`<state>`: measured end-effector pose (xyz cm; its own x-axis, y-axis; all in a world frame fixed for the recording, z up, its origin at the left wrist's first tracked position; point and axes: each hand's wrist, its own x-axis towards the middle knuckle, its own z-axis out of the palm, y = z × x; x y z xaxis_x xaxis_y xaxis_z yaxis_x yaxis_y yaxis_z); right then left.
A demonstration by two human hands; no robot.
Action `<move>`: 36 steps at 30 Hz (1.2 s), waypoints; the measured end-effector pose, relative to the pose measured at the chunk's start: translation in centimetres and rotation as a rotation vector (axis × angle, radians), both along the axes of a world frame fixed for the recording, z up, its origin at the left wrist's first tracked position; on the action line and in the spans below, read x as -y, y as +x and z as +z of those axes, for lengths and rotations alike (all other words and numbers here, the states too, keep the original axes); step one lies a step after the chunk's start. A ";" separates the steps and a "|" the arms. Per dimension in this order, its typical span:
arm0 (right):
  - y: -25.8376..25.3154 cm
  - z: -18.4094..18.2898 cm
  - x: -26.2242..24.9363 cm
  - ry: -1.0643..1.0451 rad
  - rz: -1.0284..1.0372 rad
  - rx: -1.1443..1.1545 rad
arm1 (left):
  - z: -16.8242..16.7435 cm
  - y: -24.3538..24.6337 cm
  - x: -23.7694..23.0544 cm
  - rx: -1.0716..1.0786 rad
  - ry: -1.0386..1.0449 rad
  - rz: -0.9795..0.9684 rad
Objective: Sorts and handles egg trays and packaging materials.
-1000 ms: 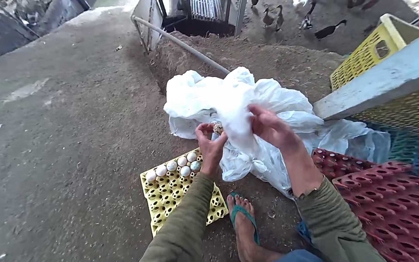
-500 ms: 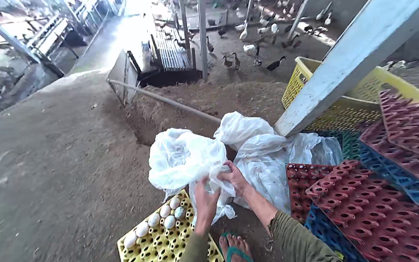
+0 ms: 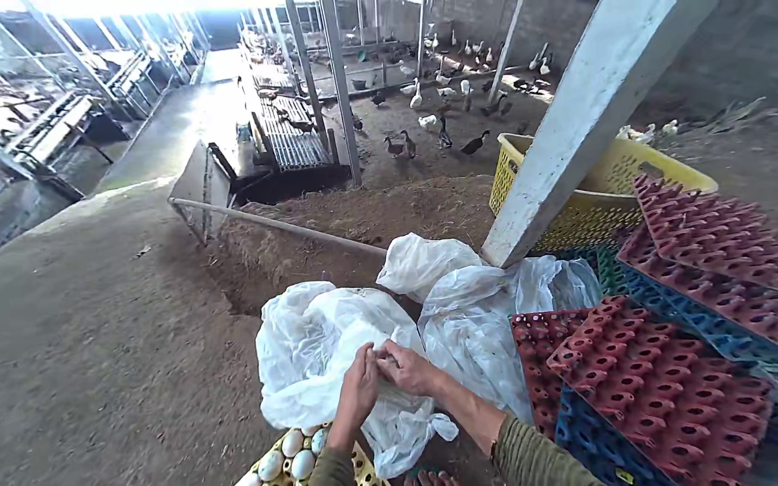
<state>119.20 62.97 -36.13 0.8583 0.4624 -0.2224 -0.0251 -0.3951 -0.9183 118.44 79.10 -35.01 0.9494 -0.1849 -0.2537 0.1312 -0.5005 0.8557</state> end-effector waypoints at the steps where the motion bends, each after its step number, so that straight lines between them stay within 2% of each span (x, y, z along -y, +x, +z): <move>1: -0.2 0.0 0.2 0.090 -0.016 -0.026 | -0.4 0.0 -0.2 -0.061 0.034 0.020; 4: -0.8 0.1 0.6 0.309 -0.079 -0.149 | -1.0 0.2 -0.8 -0.195 0.054 -0.025; 6: -1.0 0.1 0.7 0.354 -0.114 -0.185 | -1.1 -0.3 -1.4 -0.272 -0.080 -0.066; 8: -1.3 0.2 0.7 0.303 -0.132 -0.138 | -0.9 -1.4 -1.4 -0.339 -0.239 -0.064; 10: -1.8 -0.1 0.6 0.187 -0.134 -0.035 | -0.9 -2.4 -0.5 -0.351 -0.292 0.012; 13: -1.8 -1.3 -0.5 0.113 -0.213 0.106 | -1.3 -3.3 0.3 -0.259 -0.322 -0.025; 16: -1.9 -1.1 -1.2 0.129 -0.379 0.062 | -3.2 -3.6 1.5 -0.123 -0.409 -0.042; 19: -1.7 -0.9 -1.4 0.332 -0.536 -0.043 | -4.0 -3.6 2.7 0.010 -0.445 0.011; 22: -1.4 0.2 -1.5 0.546 -0.637 -0.144 | -4.1 -3.3 3.4 0.108 -0.393 0.151; 23: -1.3 0.3 -0.8 0.496 -0.574 -0.109 | -3.9 -3.1 3.6 0.115 -0.389 0.178; 26: -1.6 -2.2 1.4 0.149 -0.285 0.256 | -2.0 -2.8 4.1 0.057 -0.435 0.256; 29: -3.4 -1.2 1.6 0.095 -0.156 0.020 | -1.3 -2.2 3.6 0.017 -0.502 0.370; 31: -3.5 -1.3 0.9 0.077 -0.225 -0.021 | -1.8 -1.4 2.9 -0.008 -0.504 0.419; 33: -3.4 -1.9 0.2 0.036 -0.322 0.081 | -2.3 -1.1 2.3 -0.059 -0.521 0.411; 36: -3.1 -2.4 -0.1 -0.025 -0.486 0.140 | -3.2 -1.7 1.6 -0.130 -0.661 0.245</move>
